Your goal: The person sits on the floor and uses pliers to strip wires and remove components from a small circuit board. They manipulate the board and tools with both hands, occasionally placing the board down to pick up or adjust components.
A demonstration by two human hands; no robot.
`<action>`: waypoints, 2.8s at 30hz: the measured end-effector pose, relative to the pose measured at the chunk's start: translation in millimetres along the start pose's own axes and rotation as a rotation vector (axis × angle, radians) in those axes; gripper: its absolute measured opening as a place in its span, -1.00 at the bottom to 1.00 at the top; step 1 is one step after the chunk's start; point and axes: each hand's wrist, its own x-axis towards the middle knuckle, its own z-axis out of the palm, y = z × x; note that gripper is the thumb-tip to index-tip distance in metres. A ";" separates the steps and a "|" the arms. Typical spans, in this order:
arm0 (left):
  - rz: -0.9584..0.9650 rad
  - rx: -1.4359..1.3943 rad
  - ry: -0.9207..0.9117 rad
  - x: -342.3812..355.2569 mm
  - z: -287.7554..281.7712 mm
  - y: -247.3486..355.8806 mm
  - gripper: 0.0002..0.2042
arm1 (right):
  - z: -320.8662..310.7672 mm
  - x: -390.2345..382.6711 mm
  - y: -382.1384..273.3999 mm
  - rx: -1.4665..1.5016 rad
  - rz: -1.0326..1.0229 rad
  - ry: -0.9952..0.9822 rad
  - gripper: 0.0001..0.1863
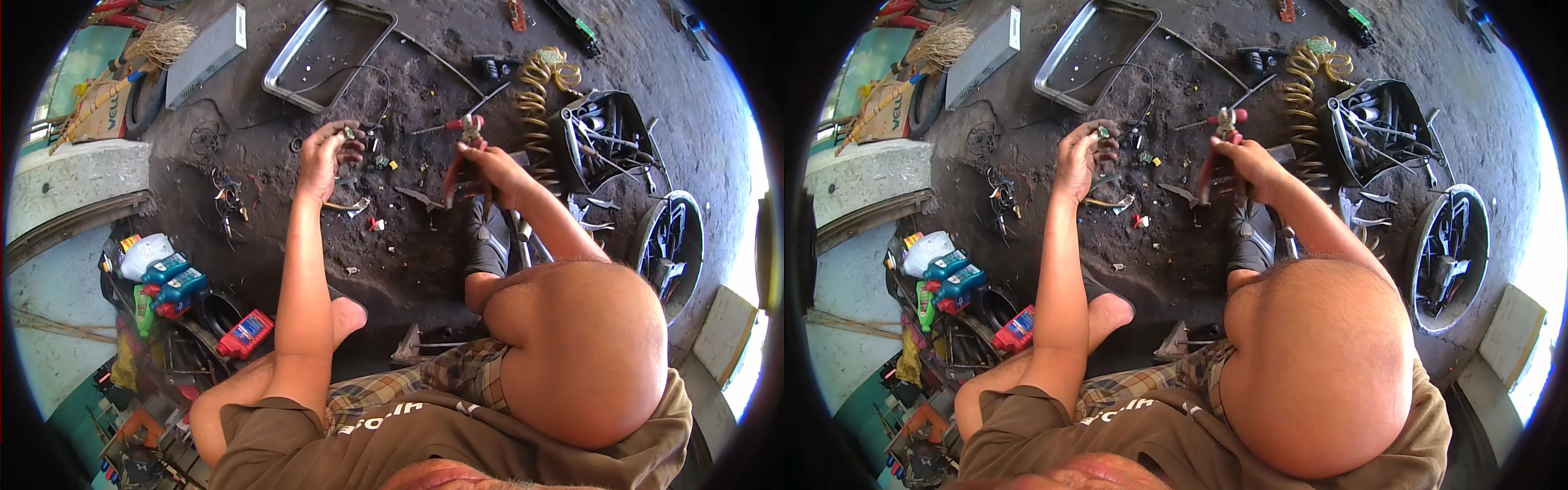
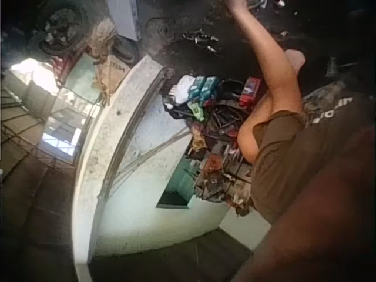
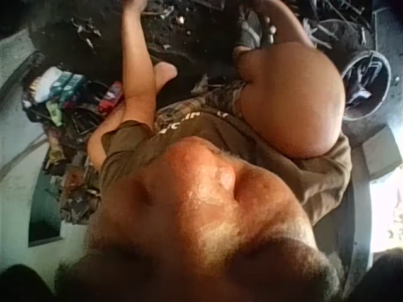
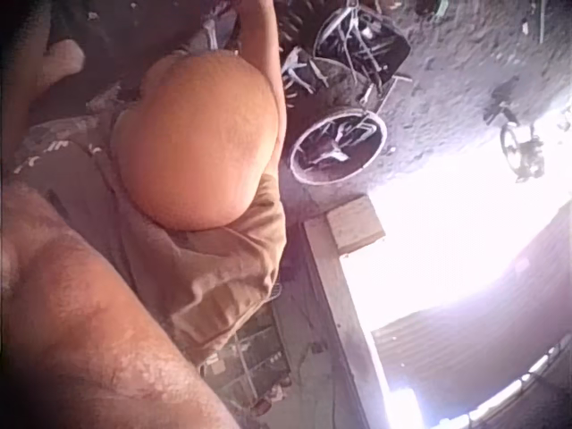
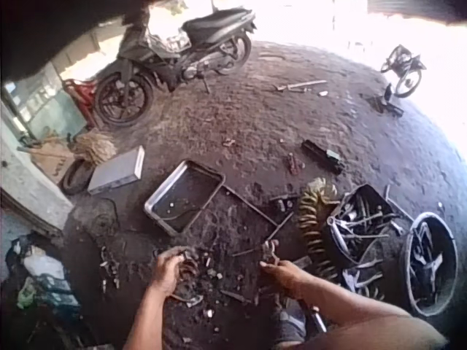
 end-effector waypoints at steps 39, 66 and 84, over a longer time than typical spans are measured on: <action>-0.014 0.150 0.070 16.1 12.7 -127.2 -0.77 | -21.5 29.3 35.2 -0.311 -0.094 0.262 -0.55; 0.262 1.120 -0.219 39.9 -4.5 -5.2 -0.78 | -22.7 44.0 66.9 -0.386 -0.024 0.230 -0.56; 0.268 1.220 -0.834 -107.3 -8.4 -157.1 -0.63 | -12.7 39.8 75.5 -0.468 -0.094 0.251 -0.60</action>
